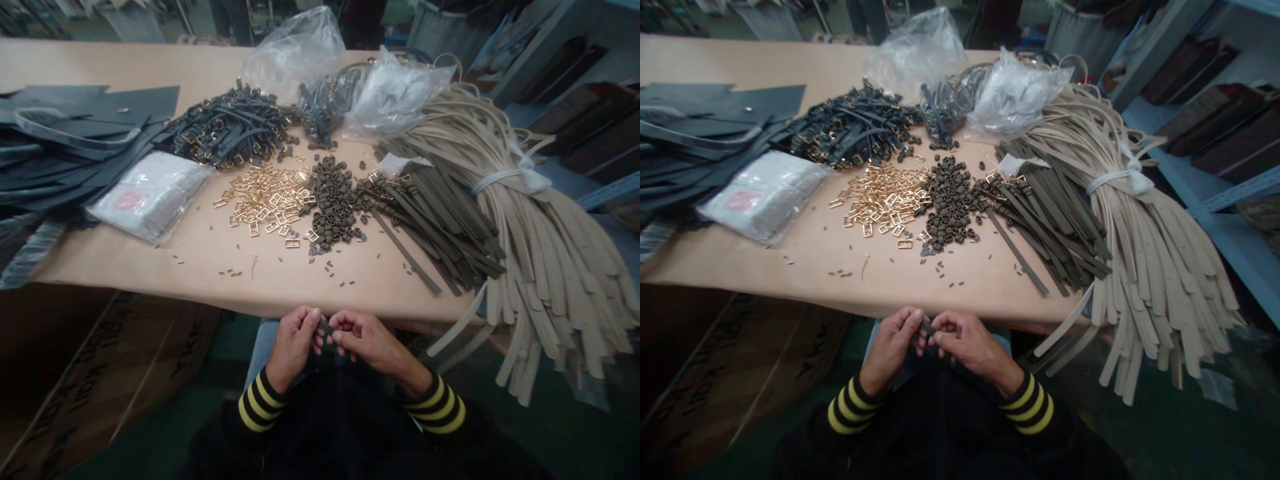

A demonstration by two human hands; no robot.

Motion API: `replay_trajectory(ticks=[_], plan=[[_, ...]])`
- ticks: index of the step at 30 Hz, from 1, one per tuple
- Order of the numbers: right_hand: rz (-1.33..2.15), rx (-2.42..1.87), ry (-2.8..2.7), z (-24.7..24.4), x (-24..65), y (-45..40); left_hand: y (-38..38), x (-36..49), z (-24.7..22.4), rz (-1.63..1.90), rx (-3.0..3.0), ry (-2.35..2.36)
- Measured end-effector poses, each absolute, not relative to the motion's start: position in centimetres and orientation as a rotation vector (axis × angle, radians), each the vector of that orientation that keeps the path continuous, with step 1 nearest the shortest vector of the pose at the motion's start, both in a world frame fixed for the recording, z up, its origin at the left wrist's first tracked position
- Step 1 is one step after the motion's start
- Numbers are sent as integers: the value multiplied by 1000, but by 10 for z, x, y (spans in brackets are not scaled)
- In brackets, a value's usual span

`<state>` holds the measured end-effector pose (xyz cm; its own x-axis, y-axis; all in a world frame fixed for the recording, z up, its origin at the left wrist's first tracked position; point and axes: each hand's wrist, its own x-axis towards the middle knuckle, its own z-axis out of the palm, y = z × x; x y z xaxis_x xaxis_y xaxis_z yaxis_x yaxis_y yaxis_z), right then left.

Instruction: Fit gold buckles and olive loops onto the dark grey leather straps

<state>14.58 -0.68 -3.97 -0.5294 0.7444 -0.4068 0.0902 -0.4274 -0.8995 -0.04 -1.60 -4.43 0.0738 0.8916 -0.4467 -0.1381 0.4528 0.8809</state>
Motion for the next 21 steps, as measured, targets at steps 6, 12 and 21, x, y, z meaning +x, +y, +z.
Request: replay_trajectory(ticks=[6, 12, 21], plan=[[2110, -1036, -1169, -41, 141, -10, -20, 2, -45, 808, 579, 1081], [2163, -947, -1232, -36, 150, -8, -19, -6, -43, 954, 486, 1111], [2168, -911, -1010, -9, 193, -21, -14, -50, -60, 1307, 300, 1319]])
